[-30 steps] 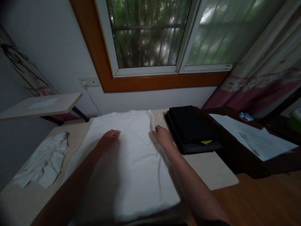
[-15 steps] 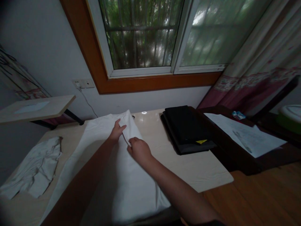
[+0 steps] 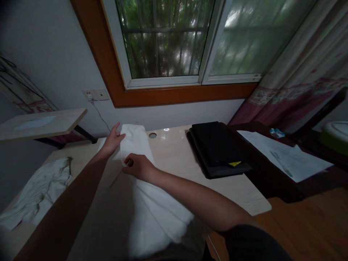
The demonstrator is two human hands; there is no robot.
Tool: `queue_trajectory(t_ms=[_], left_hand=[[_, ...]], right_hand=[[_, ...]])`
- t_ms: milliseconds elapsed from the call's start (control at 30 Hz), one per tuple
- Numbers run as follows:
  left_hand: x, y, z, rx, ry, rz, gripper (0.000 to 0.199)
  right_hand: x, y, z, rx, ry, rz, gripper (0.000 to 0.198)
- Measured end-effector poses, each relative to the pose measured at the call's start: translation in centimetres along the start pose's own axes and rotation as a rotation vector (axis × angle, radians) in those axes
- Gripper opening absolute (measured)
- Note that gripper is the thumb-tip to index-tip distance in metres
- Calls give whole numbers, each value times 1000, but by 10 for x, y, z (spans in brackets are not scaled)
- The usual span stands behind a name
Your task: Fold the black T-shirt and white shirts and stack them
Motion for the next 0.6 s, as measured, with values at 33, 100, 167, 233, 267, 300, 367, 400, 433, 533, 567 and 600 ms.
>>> queue_trajectory(t_ms=[33, 100, 167, 233, 267, 300, 367, 400, 433, 533, 567, 600], left_hand=[[10, -1, 0, 7, 5, -9, 81], [29, -3, -1, 17, 35, -17, 81], [46, -5, -5, 31, 70, -20, 81], [63, -6, -12, 54, 85, -14, 82], [71, -7, -16, 67, 87, -12, 81], [78, -8, -20, 80, 89, -11, 80], [91, -8, -31, 104, 101, -21, 79], [96, -8, -37, 119, 107, -28, 79], [101, -8, -43, 137, 108, -32, 80], [108, -3, -64, 194, 72, -14, 79], [108, 0, -71, 191, 50, 1, 78], [108, 4, -77, 173, 20, 19, 76]], right_hand=[[-6, -6, -5, -2, -26, -16, 22], [-18, -17, -15, 3, -63, -36, 24], [-30, -27, -23, 27, -103, -49, 27], [-42, -35, -30, 48, -154, -65, 29], [-49, -39, -31, 50, -177, -75, 30], [-56, -42, -32, 44, -195, -84, 31], [-71, -49, -32, 26, -217, -98, 32], [-79, -51, -30, 25, -226, -106, 34], [-85, -53, -29, 31, -236, -119, 35], [-101, -56, -23, 72, -204, -210, 37], [-105, -56, -20, 87, -168, -260, 34], [-107, -56, -16, 93, -132, -310, 29]])
Point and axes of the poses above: each hand's wrist, its own y-axis away from the middle knuckle, its own x-axis out of the back of the hand, z = x × y, the point moved 1 cm from there along -y, towards the middle knuckle, and after that the axes turned 1 degree about -x, right-handed, at the moved point
